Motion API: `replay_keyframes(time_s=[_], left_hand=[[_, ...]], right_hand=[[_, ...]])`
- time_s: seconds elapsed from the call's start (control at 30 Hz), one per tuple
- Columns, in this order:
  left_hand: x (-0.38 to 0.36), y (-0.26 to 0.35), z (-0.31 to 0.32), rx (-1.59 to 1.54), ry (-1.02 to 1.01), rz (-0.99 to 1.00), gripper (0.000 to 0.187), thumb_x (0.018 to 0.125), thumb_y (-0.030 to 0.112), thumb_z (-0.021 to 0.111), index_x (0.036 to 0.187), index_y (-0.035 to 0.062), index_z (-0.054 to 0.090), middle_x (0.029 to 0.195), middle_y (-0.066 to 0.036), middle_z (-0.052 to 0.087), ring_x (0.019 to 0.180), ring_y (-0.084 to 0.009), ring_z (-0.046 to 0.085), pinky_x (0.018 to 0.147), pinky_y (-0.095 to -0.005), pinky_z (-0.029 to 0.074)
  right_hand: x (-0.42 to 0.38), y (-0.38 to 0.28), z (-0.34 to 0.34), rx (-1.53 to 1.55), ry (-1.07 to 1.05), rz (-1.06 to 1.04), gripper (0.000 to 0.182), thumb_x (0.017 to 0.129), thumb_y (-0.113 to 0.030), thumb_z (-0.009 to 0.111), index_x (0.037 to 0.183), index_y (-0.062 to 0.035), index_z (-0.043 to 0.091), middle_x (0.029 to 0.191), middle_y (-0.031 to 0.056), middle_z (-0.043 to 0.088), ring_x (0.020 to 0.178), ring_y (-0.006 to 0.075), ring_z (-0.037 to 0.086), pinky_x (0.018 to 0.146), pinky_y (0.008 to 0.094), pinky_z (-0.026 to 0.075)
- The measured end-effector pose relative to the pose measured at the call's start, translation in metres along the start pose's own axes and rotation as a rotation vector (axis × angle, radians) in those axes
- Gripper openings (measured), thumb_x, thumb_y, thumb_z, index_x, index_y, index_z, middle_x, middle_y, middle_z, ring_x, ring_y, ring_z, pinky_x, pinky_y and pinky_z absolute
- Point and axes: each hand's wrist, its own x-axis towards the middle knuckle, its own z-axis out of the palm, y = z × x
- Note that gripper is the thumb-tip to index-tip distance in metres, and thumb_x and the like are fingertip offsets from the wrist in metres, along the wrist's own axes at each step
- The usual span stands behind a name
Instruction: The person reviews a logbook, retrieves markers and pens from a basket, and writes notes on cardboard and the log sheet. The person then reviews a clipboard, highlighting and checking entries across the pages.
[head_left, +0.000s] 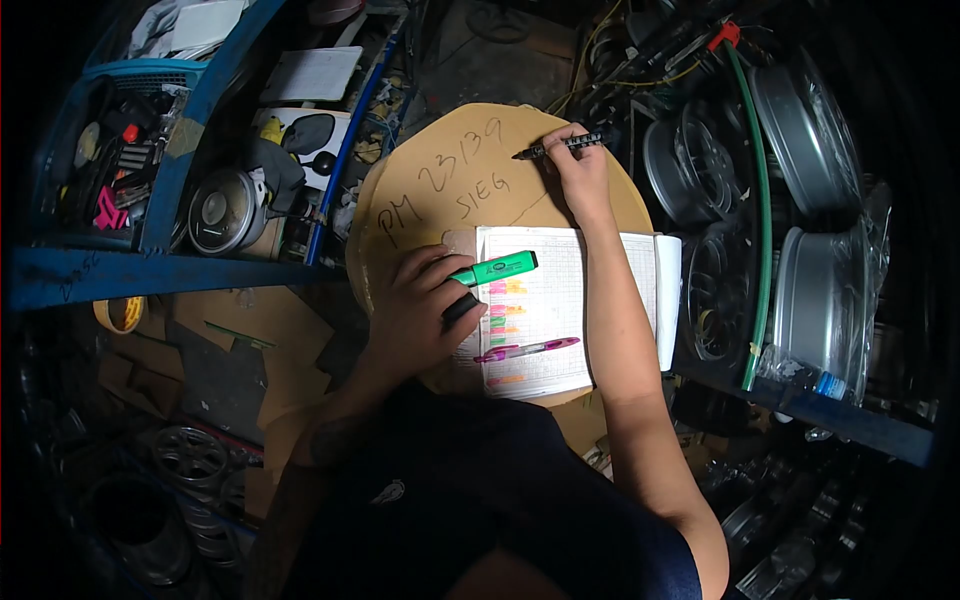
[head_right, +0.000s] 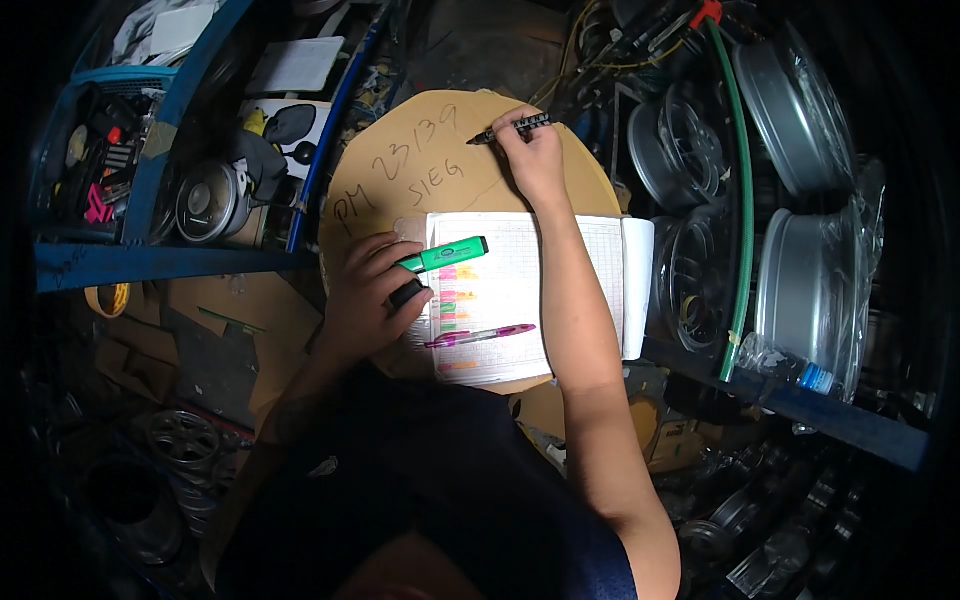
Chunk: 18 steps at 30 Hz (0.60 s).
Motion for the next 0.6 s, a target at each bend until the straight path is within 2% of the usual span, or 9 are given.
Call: replay_keyframes(time_s=[0.17,0.37,0.47,0.6], left_hand=[[0.001,0.000,-0.001,0.009,-0.002,0.004,0.024,0.086,0.024,0.077,0.100,0.0044,0.075,0.130,-0.009,0.067,0.129,-0.0360,0.054,0.110,-0.0489,0.042],[0.001,0.002,-0.001,0.001,-0.004,-0.001,0.026,0.087,0.024,0.077,0.103,0.0046,0.075,0.129,-0.008,0.067,0.128,-0.0356,0.055,0.110,-0.0487,0.043],[0.001,0.000,-0.001,0.008,0.004,0.006,0.026,0.087,0.024,0.077,0.104,0.0046,0.075,0.129,-0.008,0.067,0.128,-0.0354,0.055,0.109,-0.0486,0.043],[-0.001,0.000,0.000,0.010,0.009,0.010,0.027,0.087,0.024,0.077,0.105,0.0049,0.075,0.129,-0.008,0.068,0.128,-0.0354,0.055,0.109,-0.0486,0.043]], right_hand=[[0.003,0.003,-0.010,-0.047,-0.054,0.077,0.008,0.094,-0.007,0.067,0.087,-0.0025,0.069,0.072,-0.0028,0.061,0.066,0.0047,0.053,0.062,0.0229,0.042],[0.003,0.002,-0.001,-0.088,0.056,-0.035,0.007,0.091,-0.007,0.068,0.086,-0.0022,0.069,0.071,-0.0034,0.061,0.066,0.0041,0.052,0.062,0.0232,0.041],[0.001,0.005,-0.007,-0.150,-0.030,-0.001,0.007,0.091,-0.007,0.069,0.086,-0.0023,0.069,0.071,-0.0034,0.061,0.067,0.0040,0.052,0.063,0.0238,0.042],[0.002,0.000,-0.005,-0.123,0.069,-0.038,0.008,0.090,-0.009,0.071,0.086,-0.0022,0.069,0.072,-0.0037,0.061,0.068,0.0043,0.052,0.064,0.0246,0.043]])
